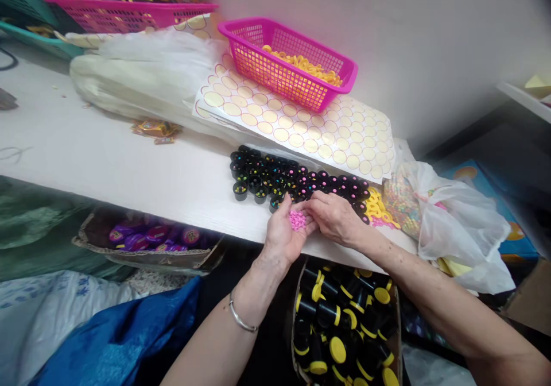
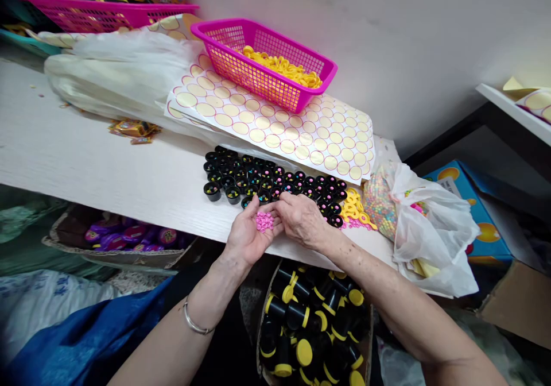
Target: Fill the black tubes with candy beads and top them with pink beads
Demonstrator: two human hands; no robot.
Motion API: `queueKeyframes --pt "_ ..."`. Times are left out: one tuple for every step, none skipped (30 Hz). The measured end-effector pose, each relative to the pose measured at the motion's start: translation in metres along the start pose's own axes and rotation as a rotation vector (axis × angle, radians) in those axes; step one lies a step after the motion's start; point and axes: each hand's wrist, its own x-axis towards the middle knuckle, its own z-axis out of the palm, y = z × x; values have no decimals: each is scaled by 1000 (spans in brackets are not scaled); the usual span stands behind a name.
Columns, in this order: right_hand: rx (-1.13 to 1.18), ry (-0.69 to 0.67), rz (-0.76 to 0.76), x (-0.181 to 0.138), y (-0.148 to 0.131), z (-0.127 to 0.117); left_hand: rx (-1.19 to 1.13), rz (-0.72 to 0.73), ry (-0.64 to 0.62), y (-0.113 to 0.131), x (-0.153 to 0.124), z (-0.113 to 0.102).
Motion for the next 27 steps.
queueKeyframes --pt "36 -18 44 1 0 -1 2 -6 7 0 0 0" --pt "80 -33 89 1 1 -2 4 -9 14 0 -1 1" --pt "129 -44 129 3 1 -2 6 -9 20 1 -1 1" --pt "178 -48 163 4 1 -3 8 -7 26 1 -2 2" --pt "219 -39 189 5 1 -3 9 -2 31 2 -2 3" --pt "248 -24 209 7 1 -3 9 0 35 2 -3 3" --pt "264 -9 223 8 1 -3 7 1 36 3 -3 4" --pt "268 3 231 9 1 -2 3 2 37 3 -4 4" --pt "262 7 231 9 0 -2 -2 2 35 3 -4 4" --pt "247 3 222 9 -1 -2 -7 3 32 4 -5 4" --pt "226 -9 205 9 -1 -1 -12 5 29 4 -5 4" --pt "199 -21 186 9 -2 -1 -16 8 27 5 -5 3" --pt "169 -31 168 10 -3 -1 -20 9 28 5 -5 3" --pt "139 -38 154 10 -4 -1 -22 10 33 6 -6 2" --pt "114 -46 142 11 -4 -1 -24 11 39 6 -6 2" --pt "100 -53 131 12 -4 -1 -28 14 46 7 -6 1" --pt "96 -61 122 14 -3 -1 -32 19 53 8 -6 1" --pt "102 -68 114 17 -3 0 -35 26 62 8 -6 1" --pt "114 -74 109 20 -2 1 -36 39 76 9 -6 1" --pt "128 -77 111 24 0 2 -35 54 99 10 -7 0" --pt "138 -76 121 28 1 3 -31 68 129 11 -7 0" --pt "141 -77 135 33 3 5 -24 80 164 11 -8 0" --pt "134 -85 152 37 4 6 -16 87 199 12 -9 0" --pt "120 -100 165 41 5 8 -7 88 228 12 -10 -1" --pt "98 -118 172 44 6 9 0 84 249 13 -11 -1" --pt "73 -140 172 48 7 10 7 78 261 13 -12 -1" --pt "47 -162 167 50 7 11 12 72 266 13 -14 -2"
